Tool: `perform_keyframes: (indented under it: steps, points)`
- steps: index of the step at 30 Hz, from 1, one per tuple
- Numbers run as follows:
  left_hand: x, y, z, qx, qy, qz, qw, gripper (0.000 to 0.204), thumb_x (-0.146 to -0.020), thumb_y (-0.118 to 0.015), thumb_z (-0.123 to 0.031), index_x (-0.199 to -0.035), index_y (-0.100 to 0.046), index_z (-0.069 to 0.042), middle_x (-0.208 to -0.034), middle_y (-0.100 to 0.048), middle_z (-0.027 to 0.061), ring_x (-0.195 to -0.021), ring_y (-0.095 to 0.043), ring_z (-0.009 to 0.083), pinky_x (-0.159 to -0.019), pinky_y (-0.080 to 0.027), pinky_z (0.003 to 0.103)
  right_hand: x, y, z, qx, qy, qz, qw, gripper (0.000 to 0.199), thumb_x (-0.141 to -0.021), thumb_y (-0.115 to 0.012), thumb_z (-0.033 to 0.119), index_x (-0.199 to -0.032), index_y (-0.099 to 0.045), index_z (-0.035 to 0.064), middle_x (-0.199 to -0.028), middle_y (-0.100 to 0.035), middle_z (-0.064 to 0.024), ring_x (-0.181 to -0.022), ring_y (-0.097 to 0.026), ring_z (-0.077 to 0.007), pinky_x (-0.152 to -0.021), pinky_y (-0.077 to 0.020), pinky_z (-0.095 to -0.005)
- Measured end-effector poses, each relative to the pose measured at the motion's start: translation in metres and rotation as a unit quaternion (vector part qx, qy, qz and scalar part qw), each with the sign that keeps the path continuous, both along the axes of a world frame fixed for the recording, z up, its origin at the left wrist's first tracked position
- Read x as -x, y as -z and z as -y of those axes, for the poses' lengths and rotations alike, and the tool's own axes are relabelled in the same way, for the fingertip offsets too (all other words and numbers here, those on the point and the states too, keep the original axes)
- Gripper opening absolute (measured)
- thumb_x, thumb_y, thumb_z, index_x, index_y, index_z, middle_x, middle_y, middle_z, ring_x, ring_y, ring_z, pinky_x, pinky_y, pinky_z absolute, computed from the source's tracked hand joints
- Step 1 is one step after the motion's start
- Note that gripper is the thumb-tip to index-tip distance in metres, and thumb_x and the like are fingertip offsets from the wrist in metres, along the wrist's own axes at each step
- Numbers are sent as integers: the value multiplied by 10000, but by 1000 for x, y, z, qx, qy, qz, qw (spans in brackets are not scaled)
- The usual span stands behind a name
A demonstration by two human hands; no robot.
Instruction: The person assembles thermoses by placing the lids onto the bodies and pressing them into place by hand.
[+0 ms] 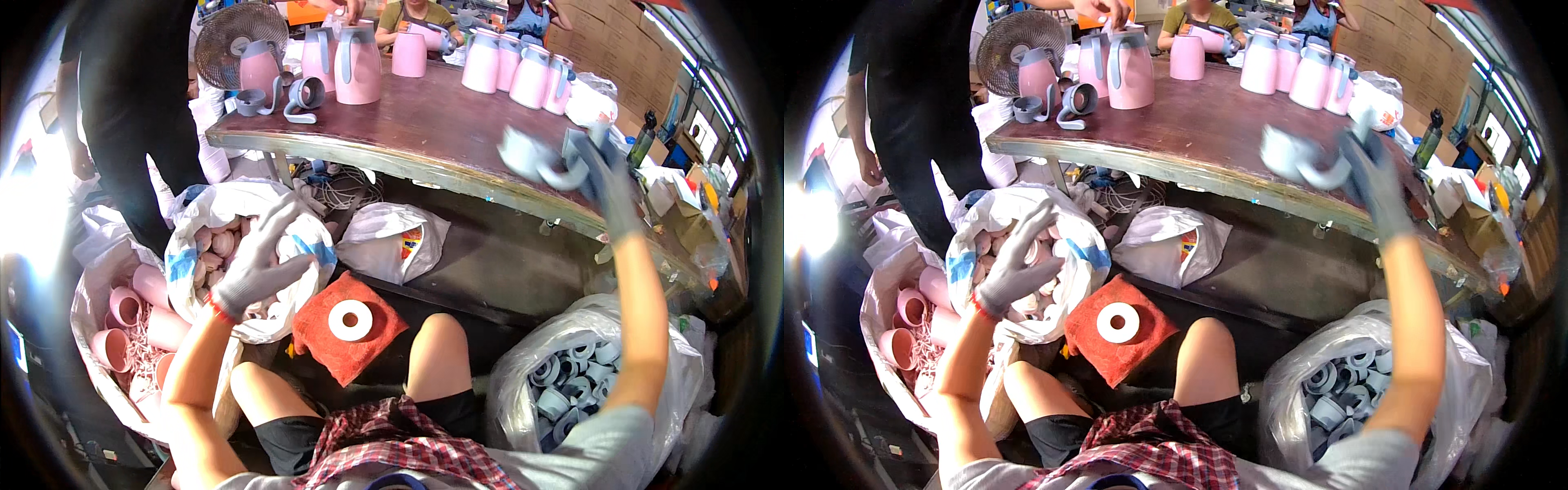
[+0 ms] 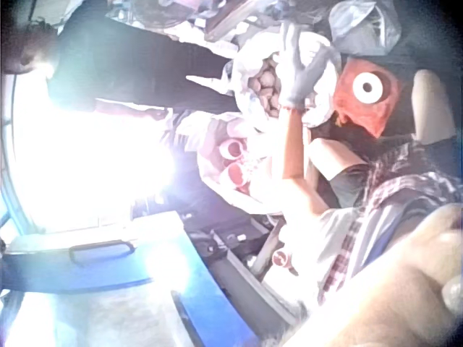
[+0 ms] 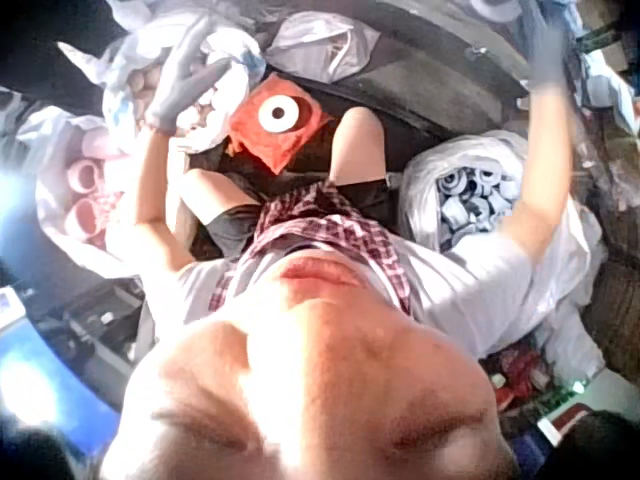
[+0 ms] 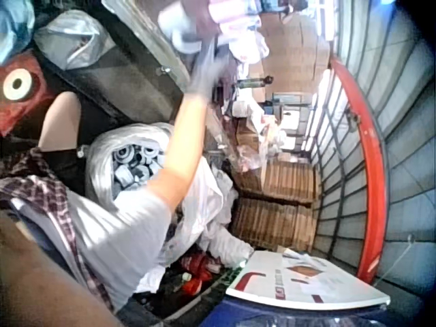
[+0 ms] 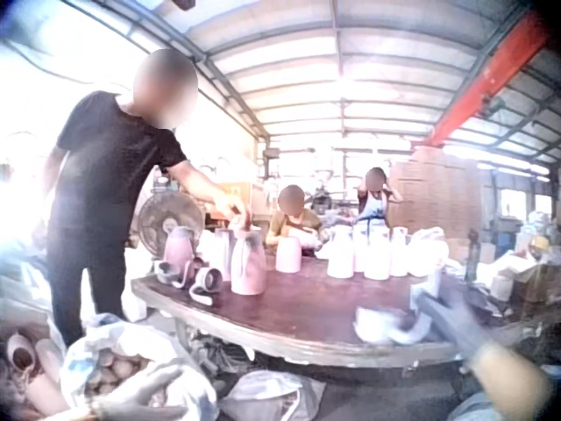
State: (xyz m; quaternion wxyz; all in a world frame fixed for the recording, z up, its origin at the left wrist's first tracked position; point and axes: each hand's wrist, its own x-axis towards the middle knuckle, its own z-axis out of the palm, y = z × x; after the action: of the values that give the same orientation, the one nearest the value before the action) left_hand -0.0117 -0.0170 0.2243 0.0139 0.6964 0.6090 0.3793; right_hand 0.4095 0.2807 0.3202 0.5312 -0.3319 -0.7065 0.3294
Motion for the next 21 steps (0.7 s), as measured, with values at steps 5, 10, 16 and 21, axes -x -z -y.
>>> perform_keyframes:
  steps: [5,10,16,21]
  points:
    - [38,39,90,-21,-125,144,981,640,-764,-653,-39,-1357,-416,-3,-1408,-398,159,-1311,-372,265,-1064,-306,362,139,5,-136,-89,17,81,993,964,-777,-703,458,-1468,-157,65,-1431,-354,-180,-1241,-458,-315,-961,-443,-375]
    - [47,94,215,-44,-226,428,874,618,-874,-571,-13,-1433,-308,-44,-1386,-399,47,-1157,-460,137,-855,-443,224,136,55,-97,-248,129,450,848,789,-776,-670,408,-1415,-319,108,-1428,-370,-183,-1253,-430,-374,-1002,-403,-454]
    - [62,244,466,-121,-530,325,774,608,-861,-612,-40,-1408,-347,-14,-1351,-432,78,-1128,-483,168,-916,-444,293,35,47,-146,-301,347,403,791,678,-819,-616,392,-1374,-397,69,-1256,-525,-209,-1107,-525,-362,-923,-424,-465]
    - [-21,252,565,-183,-718,173,649,612,-825,-683,-185,-1330,-414,31,-1323,-472,163,-1191,-468,254,-1008,-374,341,44,64,-60,-127,-66,104,984,527,-962,-387,204,-1453,-250,72,-1479,-260,-145,-1328,-310,-344,-1077,-337,-391]
